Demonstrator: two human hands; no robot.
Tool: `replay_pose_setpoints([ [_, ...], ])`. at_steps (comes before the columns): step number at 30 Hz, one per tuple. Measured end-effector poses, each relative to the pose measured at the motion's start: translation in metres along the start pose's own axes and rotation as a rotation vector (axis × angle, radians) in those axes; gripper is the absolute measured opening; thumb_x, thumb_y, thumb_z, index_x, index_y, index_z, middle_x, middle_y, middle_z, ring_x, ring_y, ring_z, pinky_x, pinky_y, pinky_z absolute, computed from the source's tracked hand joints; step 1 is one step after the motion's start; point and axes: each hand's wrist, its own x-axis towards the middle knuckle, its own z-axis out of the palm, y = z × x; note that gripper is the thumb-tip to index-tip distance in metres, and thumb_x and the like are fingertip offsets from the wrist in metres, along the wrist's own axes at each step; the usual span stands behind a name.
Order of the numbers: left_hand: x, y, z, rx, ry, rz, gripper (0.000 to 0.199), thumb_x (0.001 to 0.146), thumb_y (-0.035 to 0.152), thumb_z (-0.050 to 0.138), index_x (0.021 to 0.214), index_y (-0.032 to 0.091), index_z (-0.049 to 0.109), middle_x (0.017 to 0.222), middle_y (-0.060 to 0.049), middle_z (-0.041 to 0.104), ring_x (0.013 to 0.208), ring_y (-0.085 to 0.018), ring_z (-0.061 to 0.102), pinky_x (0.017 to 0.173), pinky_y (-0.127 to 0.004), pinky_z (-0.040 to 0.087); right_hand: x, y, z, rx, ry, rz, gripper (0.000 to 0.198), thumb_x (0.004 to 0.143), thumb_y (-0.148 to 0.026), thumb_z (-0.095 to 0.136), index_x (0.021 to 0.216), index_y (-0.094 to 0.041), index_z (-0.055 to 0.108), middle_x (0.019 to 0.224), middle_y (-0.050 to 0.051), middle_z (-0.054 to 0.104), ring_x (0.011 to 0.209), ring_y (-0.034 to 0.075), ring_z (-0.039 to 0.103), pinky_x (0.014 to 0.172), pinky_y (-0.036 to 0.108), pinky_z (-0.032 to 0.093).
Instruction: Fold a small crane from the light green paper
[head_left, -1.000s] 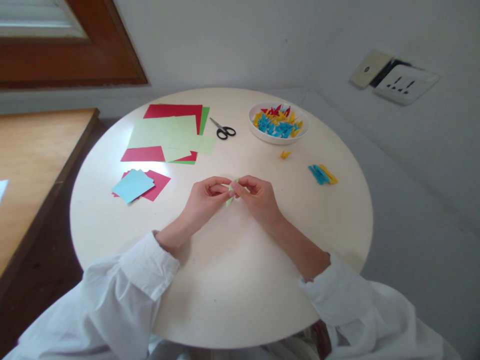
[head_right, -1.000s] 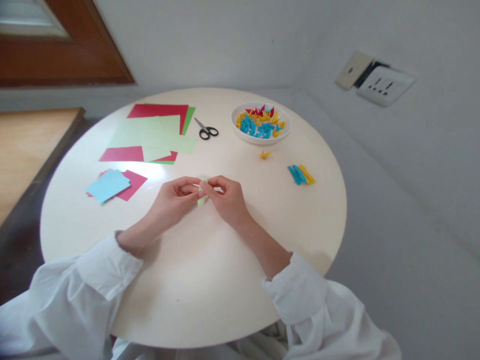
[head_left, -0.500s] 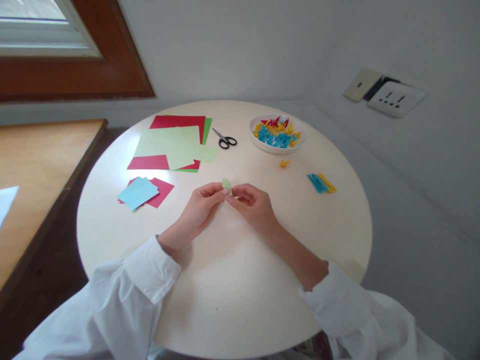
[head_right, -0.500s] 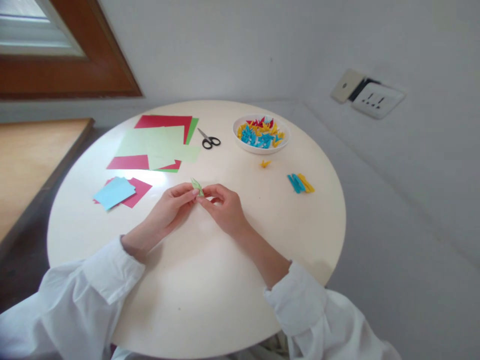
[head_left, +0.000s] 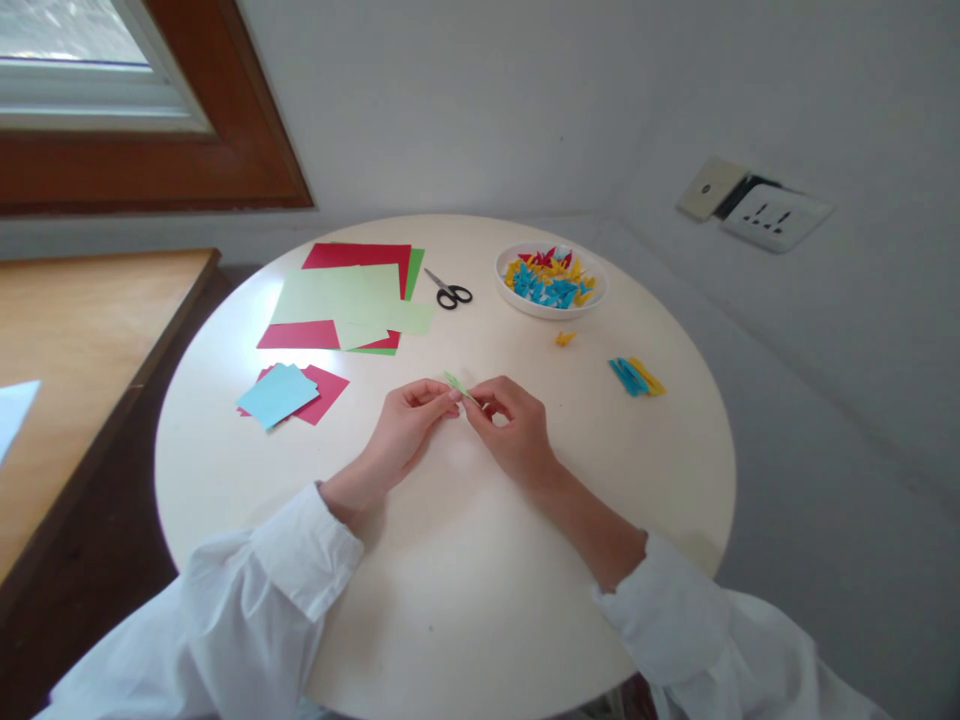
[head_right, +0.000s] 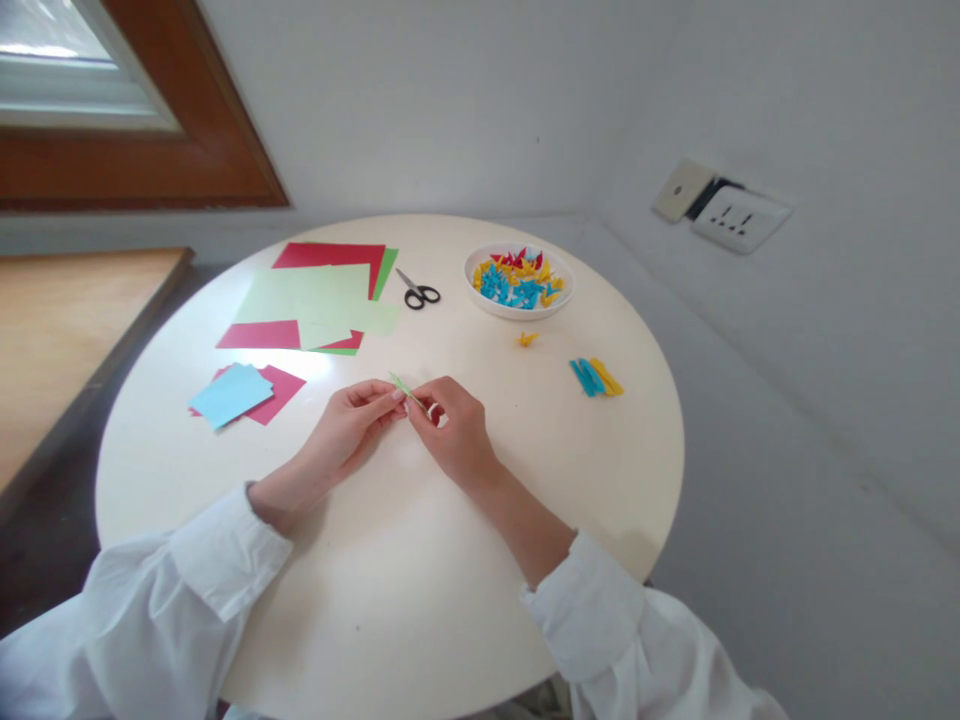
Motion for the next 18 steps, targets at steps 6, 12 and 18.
replay_pose_setpoints([
  [6,0.000,-0.001,0.000,-0.021,-0.063,0.007,0.016,0.068,0.027,0.071,0.063,0.012,0.067,0.066,-0.003,0.063,0.068,-0.011,0.058,0.073,-0.025,0.047,0.000,0.006,-0.002,-0.204,-0.028,-0.236,0.014,0.080,-0.012,0.050,0.070,-0.021,0.054,0.068,0.001,0.056,0.062,0.013,0.051,0.058,0.026,0.045],
  [12,0.001,-0.002,-0.002,0.028,-0.023,-0.002,0.018,0.067,0.026,0.072,0.062,0.012,0.063,0.062,0.000,0.058,0.062,-0.008,0.054,0.063,-0.021,0.044,-0.002,0.010,0.000,-0.237,-0.078,-0.348,0.017,0.080,-0.007,0.048,0.081,-0.021,0.057,0.078,0.004,0.057,0.075,0.015,0.056,0.065,0.026,0.048],
  [18,0.003,0.002,-0.004,0.071,0.027,0.017,0.015,0.066,0.024,0.069,0.061,0.012,0.061,0.059,0.002,0.055,0.061,-0.008,0.053,0.060,-0.019,0.041,0.000,0.011,-0.004,-0.189,-0.133,-0.360,0.036,0.074,0.001,0.045,0.098,-0.022,0.061,0.090,0.006,0.059,0.087,0.018,0.056,0.076,0.032,0.051],
])
